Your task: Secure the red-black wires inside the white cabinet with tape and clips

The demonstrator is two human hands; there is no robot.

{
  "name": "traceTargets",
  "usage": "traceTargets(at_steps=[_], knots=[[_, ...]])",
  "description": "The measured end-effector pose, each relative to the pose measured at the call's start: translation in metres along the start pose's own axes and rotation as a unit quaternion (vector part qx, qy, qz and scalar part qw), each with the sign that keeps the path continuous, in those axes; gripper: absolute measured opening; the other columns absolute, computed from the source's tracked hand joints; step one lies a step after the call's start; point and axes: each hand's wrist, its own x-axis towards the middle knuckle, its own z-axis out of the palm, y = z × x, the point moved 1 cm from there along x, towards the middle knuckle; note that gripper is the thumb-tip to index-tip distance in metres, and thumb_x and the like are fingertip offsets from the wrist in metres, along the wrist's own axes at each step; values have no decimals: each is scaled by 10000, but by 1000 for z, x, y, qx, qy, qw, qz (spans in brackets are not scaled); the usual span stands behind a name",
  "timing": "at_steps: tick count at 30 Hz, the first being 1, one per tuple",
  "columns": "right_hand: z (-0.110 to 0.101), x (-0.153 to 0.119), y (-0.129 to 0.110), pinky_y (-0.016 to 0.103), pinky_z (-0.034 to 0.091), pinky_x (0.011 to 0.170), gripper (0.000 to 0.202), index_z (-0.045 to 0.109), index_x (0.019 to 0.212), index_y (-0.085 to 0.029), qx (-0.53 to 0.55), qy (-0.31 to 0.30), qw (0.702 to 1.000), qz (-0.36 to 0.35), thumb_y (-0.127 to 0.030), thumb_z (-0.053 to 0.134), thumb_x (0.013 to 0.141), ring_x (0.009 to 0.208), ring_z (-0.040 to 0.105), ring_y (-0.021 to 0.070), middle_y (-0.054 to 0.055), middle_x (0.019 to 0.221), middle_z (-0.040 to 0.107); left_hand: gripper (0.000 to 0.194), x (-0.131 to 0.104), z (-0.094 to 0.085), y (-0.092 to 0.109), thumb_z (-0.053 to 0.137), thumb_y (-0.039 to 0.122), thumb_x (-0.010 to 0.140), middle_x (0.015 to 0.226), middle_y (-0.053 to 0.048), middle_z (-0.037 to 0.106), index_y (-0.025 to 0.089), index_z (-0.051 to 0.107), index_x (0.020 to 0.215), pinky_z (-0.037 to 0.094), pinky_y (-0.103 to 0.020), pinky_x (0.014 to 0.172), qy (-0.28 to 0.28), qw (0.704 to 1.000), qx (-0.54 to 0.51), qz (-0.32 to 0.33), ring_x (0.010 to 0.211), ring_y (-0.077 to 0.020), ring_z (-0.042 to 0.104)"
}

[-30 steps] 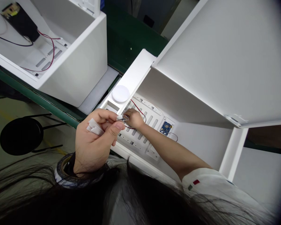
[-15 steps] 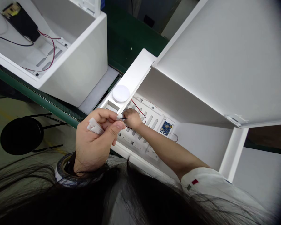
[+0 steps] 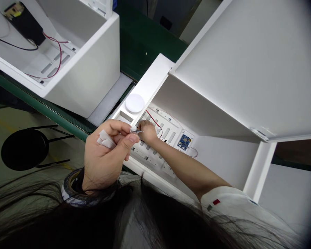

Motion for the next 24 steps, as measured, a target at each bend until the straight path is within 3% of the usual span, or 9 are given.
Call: traceTargets(at_steps=[17,24], knots=[[-6,0,13,291,374,779,137,583,862,-120,13,14,1000,-4,-148,456,818,849,514,204,111,897,606,71,-1,0,0,695,165,784,679,0,668,194,632,795,384,-197,369,-3,1000,-6,-1,417,-74,503],[-11,3,23,291,382,760,146,576,898,-122,11,23,999,40,-167,451,837,851,539,208,121,942,619,77,0,1,1,702,175,780,676,2,664,199,631,799,382,-202,367,-3,1000,0,2,412,-76,499]])
